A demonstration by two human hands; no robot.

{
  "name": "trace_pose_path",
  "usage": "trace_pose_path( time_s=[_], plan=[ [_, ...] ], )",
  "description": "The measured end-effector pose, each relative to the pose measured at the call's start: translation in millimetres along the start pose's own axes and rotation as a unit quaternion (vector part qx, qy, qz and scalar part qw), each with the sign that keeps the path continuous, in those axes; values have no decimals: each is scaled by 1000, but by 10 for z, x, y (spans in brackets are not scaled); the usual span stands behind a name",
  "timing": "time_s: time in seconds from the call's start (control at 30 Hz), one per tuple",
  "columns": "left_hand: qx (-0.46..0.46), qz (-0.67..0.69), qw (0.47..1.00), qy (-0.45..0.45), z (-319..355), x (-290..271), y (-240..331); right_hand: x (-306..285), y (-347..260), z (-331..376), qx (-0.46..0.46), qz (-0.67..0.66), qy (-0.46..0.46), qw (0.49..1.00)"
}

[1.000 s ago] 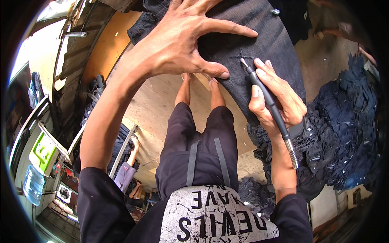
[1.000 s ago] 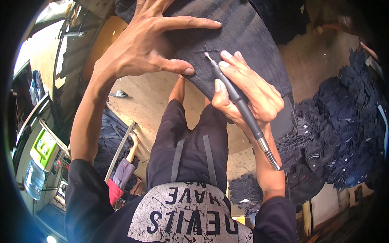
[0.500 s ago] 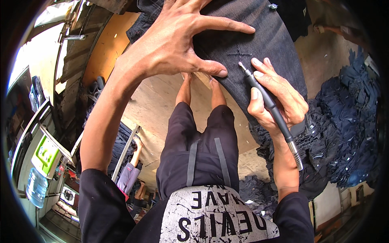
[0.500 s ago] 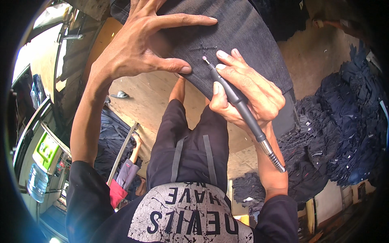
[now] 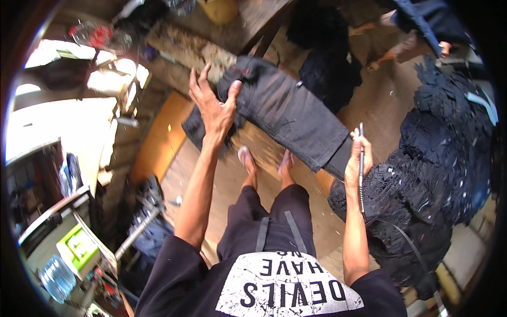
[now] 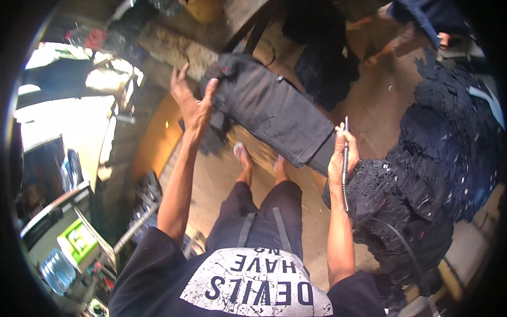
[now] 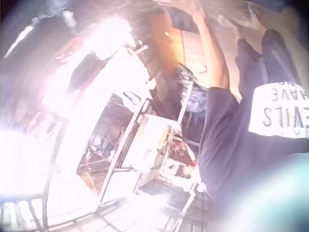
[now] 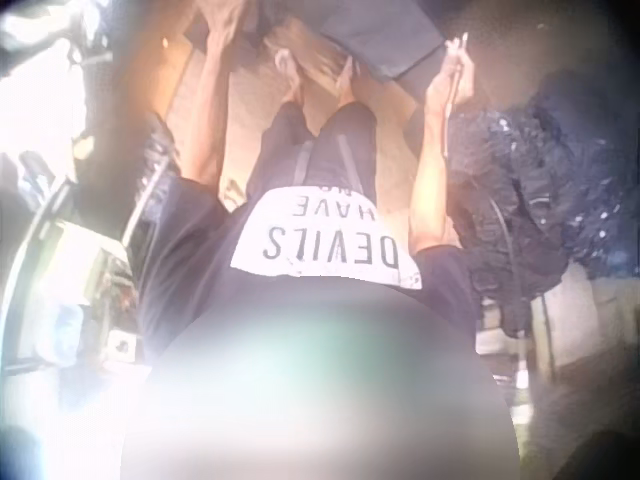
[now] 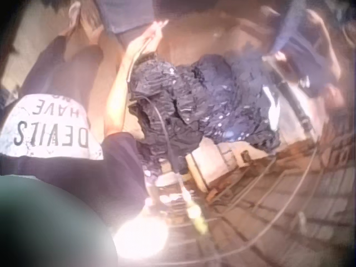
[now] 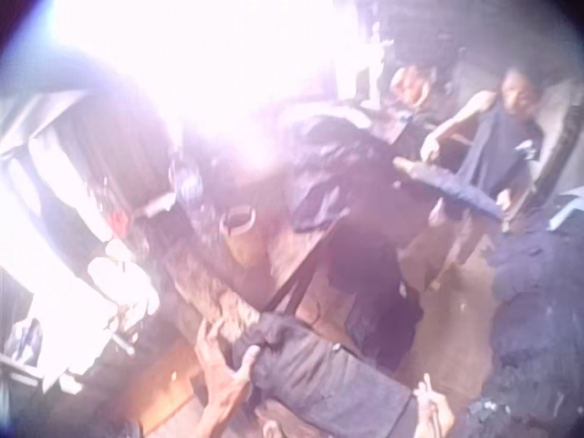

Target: The person uses a handheld rotary tool to distress a pair of dark denim jeans on a wooden workbench. They repeatedly scrape the fabric to create a worn texture, then shake the garment to remove loose fibers before continuing the process.

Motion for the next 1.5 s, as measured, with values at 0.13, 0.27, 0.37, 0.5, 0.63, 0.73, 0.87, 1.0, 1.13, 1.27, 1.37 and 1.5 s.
trace_pose_path(
  time_s=[0.13,0.27,0.37,0.5,0.63,0.73,0.87,1.0,1.13,1.27,1.37,1.5],
  plan=[
    [-100,-137,961,-219,-356,546,-177,-65,-89,-15,-72,74,25,994],
    [-183,-111,938,-274,-592,818,-311,319,-37,-167,-52,55,-7,997],
    [-136,-2,946,-294,-491,777,-88,121,32,-210,-111,-6,56,992],
    [-159,196,863,-437,383,911,511,-909,423,-102,-139,0,107,984],
    [-186,220,811,-509,1856,1568,1378,-2442,864,226,-42,102,205,972],
    [-320,335,723,-513,3286,2261,2151,-3544,735,341,-59,201,332,920],
    [-606,367,482,-516,5045,2599,2418,-3954,383,261,-90,248,283,922],
    [-700,411,392,-433,5042,2448,1463,-3265,171,450,-157,228,169,946],
    [-564,298,710,-297,3689,1612,-126,-2280,304,1018,-110,158,49,980],
    [-201,-14,916,-346,2785,569,-753,-1300,531,1758,8,85,-34,996],
    [-80,-26,947,-311,2732,110,-998,-793,641,2163,82,26,-85,993],
    [4,-73,944,-321,2828,-325,-1486,-588,610,2323,86,0,-67,994]
  ],
)
Point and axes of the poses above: each hand's wrist, its own z-axis away from the middle knuckle, its own x-axis out of the palm, y = z × x, the point moved 7 cm from there along -z, towards the middle knuckle, and after that the axes turned 4 degrees about z, right-handed, at the moved point
